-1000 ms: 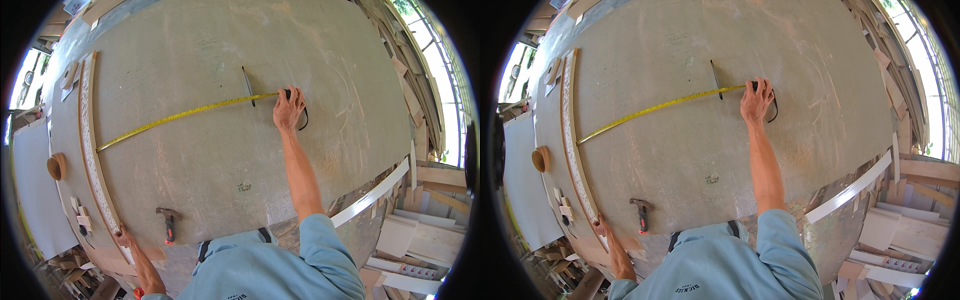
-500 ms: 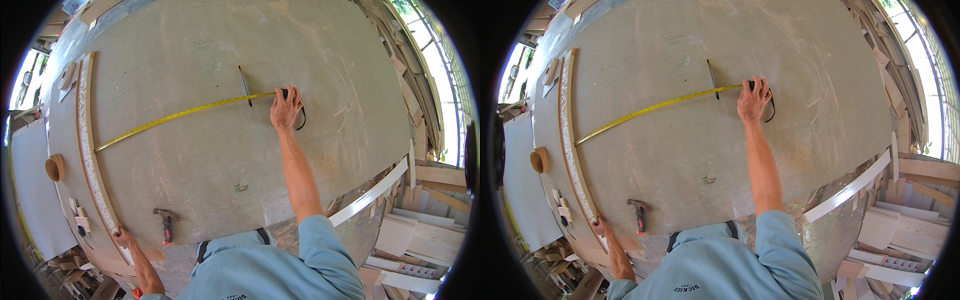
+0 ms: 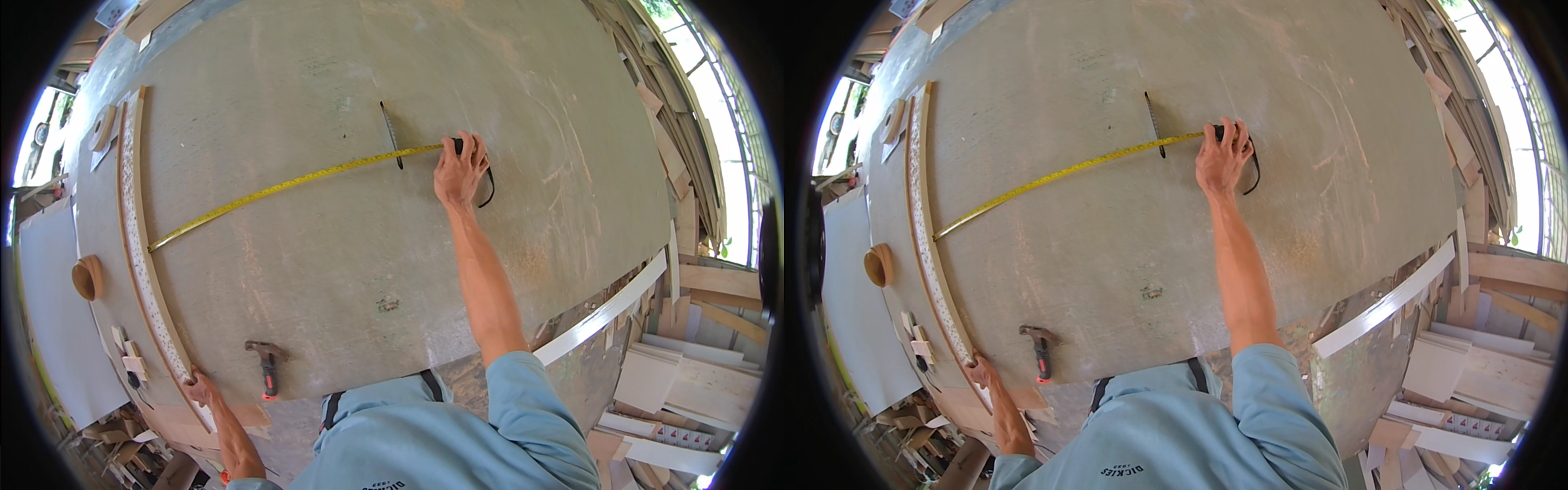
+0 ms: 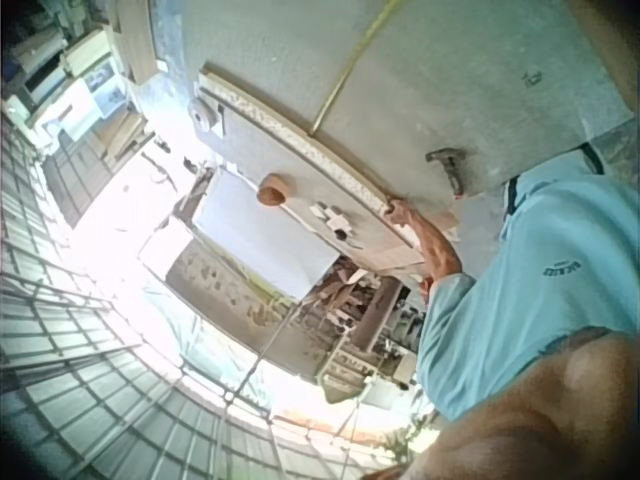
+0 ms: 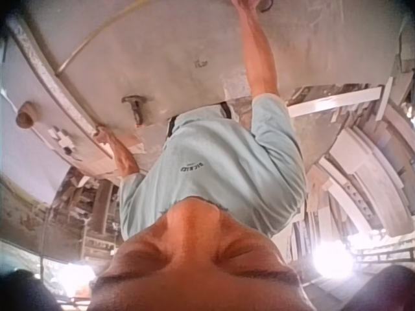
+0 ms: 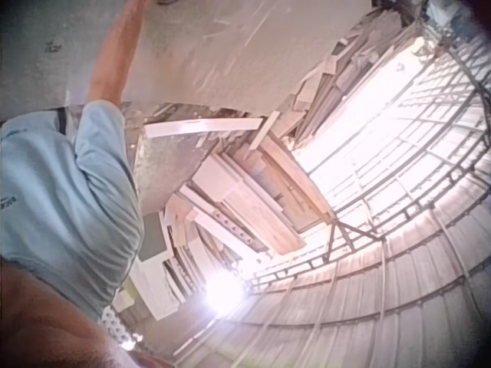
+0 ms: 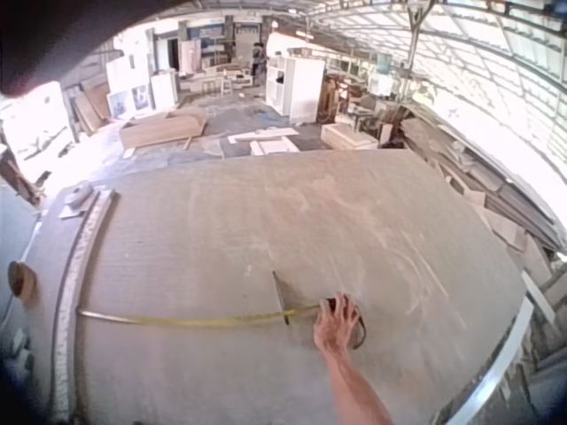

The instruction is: The person measures and marks a large board, hammers a guide strip onto a table, and then retrieves a large wooden panel from a stack.

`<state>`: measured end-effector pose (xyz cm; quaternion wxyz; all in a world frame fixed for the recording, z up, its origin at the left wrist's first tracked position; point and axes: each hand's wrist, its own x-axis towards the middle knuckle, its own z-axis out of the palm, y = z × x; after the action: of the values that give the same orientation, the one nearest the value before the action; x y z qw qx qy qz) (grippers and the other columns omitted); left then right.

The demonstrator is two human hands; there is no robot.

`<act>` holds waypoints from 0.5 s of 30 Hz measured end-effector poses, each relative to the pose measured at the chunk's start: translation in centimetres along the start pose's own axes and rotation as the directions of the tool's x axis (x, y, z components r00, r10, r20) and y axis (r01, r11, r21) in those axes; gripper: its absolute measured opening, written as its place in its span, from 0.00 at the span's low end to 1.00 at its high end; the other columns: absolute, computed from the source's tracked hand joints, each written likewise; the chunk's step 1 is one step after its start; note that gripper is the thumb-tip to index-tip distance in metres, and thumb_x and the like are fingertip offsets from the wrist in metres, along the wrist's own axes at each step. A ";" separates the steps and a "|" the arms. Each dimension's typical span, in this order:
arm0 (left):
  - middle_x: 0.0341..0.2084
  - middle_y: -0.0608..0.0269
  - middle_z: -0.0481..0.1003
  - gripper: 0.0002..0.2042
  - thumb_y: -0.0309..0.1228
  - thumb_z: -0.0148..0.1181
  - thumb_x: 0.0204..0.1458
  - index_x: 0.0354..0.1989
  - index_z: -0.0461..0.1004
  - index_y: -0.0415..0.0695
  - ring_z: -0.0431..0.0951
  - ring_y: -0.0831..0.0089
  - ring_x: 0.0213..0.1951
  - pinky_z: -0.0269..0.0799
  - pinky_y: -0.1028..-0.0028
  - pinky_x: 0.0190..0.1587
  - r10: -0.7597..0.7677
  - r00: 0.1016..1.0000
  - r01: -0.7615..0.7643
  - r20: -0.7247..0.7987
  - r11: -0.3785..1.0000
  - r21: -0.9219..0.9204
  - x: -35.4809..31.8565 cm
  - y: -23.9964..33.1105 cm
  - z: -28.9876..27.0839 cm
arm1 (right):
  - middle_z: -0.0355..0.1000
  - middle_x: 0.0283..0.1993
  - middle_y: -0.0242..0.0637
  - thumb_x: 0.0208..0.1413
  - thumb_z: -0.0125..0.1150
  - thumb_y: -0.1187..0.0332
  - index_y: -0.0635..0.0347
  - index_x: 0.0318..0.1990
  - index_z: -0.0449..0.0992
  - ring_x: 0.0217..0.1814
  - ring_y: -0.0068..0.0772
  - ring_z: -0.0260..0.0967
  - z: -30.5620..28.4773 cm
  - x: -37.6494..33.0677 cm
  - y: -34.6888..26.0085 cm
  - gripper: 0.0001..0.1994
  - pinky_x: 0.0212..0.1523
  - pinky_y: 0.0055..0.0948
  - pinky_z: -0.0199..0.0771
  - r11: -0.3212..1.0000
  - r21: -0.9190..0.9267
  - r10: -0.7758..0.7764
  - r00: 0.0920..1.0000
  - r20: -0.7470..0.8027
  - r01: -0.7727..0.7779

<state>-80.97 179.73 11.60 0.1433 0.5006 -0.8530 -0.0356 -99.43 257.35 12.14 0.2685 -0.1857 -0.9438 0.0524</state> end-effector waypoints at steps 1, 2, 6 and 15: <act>0.30 0.56 0.78 0.27 0.57 0.67 0.49 0.35 0.73 0.41 0.76 0.51 0.39 0.57 0.36 0.52 -0.019 1.000 0.019 -0.004 1.000 0.019 -0.2 0.4 -0.1 | 0.60 0.62 0.37 0.58 0.62 0.71 0.48 0.48 0.73 0.71 0.52 0.52 0.0 0.0 0.0 0.12 0.60 0.58 0.56 1.000 0.005 0.001 1.000 -0.001 -0.001; 0.31 0.54 0.78 0.27 0.56 0.67 0.49 0.35 0.74 0.40 0.76 0.50 0.39 0.57 0.38 0.53 -0.037 0.999 0.038 -0.008 0.999 0.038 -0.3 0.9 -0.2 | 0.60 0.62 0.37 0.58 0.62 0.71 0.48 0.48 0.73 0.71 0.51 0.52 0.0 0.0 0.1 0.12 0.60 0.58 0.56 1.000 0.009 0.002 1.000 -0.002 -0.002; 0.32 0.53 0.79 0.27 0.56 0.67 0.49 0.36 0.74 0.40 0.77 0.49 0.40 0.56 0.36 0.54 -0.009 1.000 0.009 -0.014 1.000 0.015 -0.3 0.6 -0.6 | 0.60 0.63 0.36 0.59 0.62 0.72 0.48 0.49 0.74 0.72 0.51 0.51 0.0 0.0 -0.1 0.12 0.61 0.57 0.56 1.000 0.009 0.009 1.000 0.012 -0.009; 0.32 0.51 0.79 0.27 0.56 0.67 0.50 0.38 0.75 0.40 0.76 0.48 0.40 0.56 0.38 0.54 -0.007 1.000 0.007 -0.003 1.000 0.030 -0.4 0.9 -0.7 | 0.61 0.62 0.37 0.60 0.61 0.70 0.47 0.50 0.74 0.71 0.52 0.52 0.1 -0.1 0.1 0.11 0.60 0.58 0.56 1.000 0.018 -0.001 1.000 -0.005 0.001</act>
<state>-81.33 180.58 12.35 0.1371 0.5059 -0.8513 -0.0225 -99.35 257.42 11.97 0.2726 -0.1828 -0.9427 0.0605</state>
